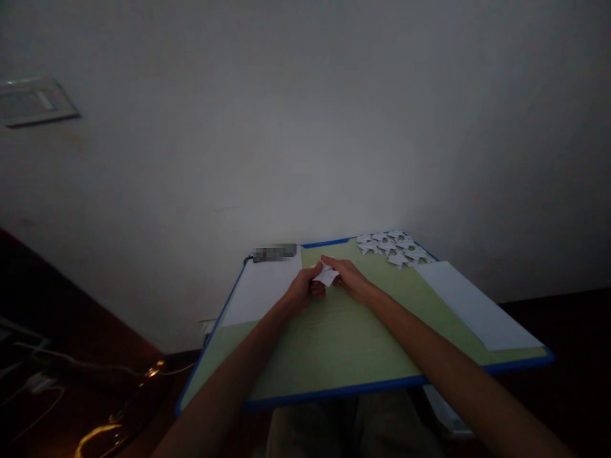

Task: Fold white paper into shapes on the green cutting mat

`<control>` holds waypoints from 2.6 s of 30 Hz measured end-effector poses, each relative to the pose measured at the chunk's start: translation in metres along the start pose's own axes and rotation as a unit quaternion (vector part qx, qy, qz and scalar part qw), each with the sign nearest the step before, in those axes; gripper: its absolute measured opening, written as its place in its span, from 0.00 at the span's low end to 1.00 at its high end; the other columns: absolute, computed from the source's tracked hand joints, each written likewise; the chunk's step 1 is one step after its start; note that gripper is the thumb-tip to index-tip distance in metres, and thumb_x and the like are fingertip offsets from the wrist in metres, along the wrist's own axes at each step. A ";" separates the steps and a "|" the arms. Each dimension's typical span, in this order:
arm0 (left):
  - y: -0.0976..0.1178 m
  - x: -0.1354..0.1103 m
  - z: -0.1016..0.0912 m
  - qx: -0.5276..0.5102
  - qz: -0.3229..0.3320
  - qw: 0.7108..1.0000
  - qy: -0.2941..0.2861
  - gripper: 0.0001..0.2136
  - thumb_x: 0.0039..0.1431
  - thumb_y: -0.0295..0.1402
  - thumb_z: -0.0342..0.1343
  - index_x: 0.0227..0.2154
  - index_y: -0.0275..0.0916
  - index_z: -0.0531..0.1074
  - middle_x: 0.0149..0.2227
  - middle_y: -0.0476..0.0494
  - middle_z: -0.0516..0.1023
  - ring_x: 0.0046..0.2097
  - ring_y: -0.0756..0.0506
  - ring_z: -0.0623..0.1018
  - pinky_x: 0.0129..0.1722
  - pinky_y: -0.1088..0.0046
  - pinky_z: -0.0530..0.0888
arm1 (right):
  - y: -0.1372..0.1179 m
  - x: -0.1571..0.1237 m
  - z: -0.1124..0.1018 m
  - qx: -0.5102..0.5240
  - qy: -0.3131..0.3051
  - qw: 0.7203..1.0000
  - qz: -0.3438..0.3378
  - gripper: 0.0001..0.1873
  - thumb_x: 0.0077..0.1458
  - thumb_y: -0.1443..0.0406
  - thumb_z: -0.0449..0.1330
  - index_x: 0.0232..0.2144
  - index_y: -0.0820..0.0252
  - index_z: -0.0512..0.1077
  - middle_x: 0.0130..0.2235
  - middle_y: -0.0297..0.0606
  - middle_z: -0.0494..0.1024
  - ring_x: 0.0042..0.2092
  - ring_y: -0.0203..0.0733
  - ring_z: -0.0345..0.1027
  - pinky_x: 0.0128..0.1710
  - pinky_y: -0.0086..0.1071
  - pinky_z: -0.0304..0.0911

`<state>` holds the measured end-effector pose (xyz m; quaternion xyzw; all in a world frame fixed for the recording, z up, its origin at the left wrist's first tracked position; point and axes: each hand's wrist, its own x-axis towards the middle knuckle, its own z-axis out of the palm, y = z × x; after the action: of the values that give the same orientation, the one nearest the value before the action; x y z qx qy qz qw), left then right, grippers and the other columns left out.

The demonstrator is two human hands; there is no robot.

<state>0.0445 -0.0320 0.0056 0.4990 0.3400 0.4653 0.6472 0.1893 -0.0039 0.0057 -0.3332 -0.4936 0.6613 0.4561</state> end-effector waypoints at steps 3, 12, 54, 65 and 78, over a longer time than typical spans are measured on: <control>0.000 0.000 0.000 -0.001 0.003 1.000 0.000 0.27 0.52 0.58 0.62 0.19 0.39 0.62 0.16 0.59 0.52 0.17 0.55 0.55 0.19 0.74 0.60 | 0.000 0.000 -0.002 0.002 0.005 1.000 -0.014 0.21 0.45 0.48 0.70 0.25 0.60 0.75 0.27 0.34 0.77 0.30 0.39 0.69 0.33 0.34 0.60; 0.004 -0.003 0.003 -0.003 -0.019 0.999 0.026 0.27 0.53 0.57 0.61 0.18 0.40 0.61 0.15 0.58 0.53 0.17 0.55 0.55 0.19 0.74 0.60 | 0.002 0.003 -0.007 -0.001 -0.033 0.999 -0.033 0.21 0.44 0.49 0.72 0.24 0.61 0.76 0.26 0.34 0.78 0.30 0.37 0.69 0.32 0.32 0.59; 0.002 0.007 -0.012 0.220 0.113 0.944 0.220 0.08 0.54 0.32 0.62 0.37 0.37 0.75 0.35 0.45 0.78 0.33 0.48 0.77 0.26 0.77 0.70 | 0.006 0.010 -0.015 -0.308 0.066 0.937 -0.152 0.24 0.54 0.45 0.59 0.29 0.62 0.75 0.25 0.33 0.72 0.28 0.39 0.64 0.29 0.32 0.57; 0.001 0.001 -0.021 0.523 0.291 0.767 0.231 0.12 0.55 0.19 0.59 0.36 0.42 0.81 0.39 0.43 0.79 0.46 0.41 0.74 0.51 0.62 0.71 | 0.011 0.012 -0.017 -0.322 0.062 0.920 -0.215 0.17 0.51 0.62 0.65 0.45 0.57 0.77 0.45 0.41 0.77 0.44 0.43 0.73 0.43 0.36 0.68; 0.002 -0.002 -0.019 0.550 0.255 0.762 0.226 0.13 0.57 0.21 0.58 0.41 0.41 0.79 0.43 0.42 0.80 0.49 0.41 0.73 0.52 0.63 0.70 | 0.011 0.008 -0.018 -0.485 0.040 0.799 -0.353 0.09 0.57 0.70 0.60 0.41 0.58 0.75 0.41 0.41 0.79 0.45 0.46 0.70 0.49 0.41 0.64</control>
<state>0.0260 -0.0272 0.0026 0.7178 0.5344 0.4457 0.0235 0.1995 0.0092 -0.0096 -0.3397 -0.8144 0.1148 0.4562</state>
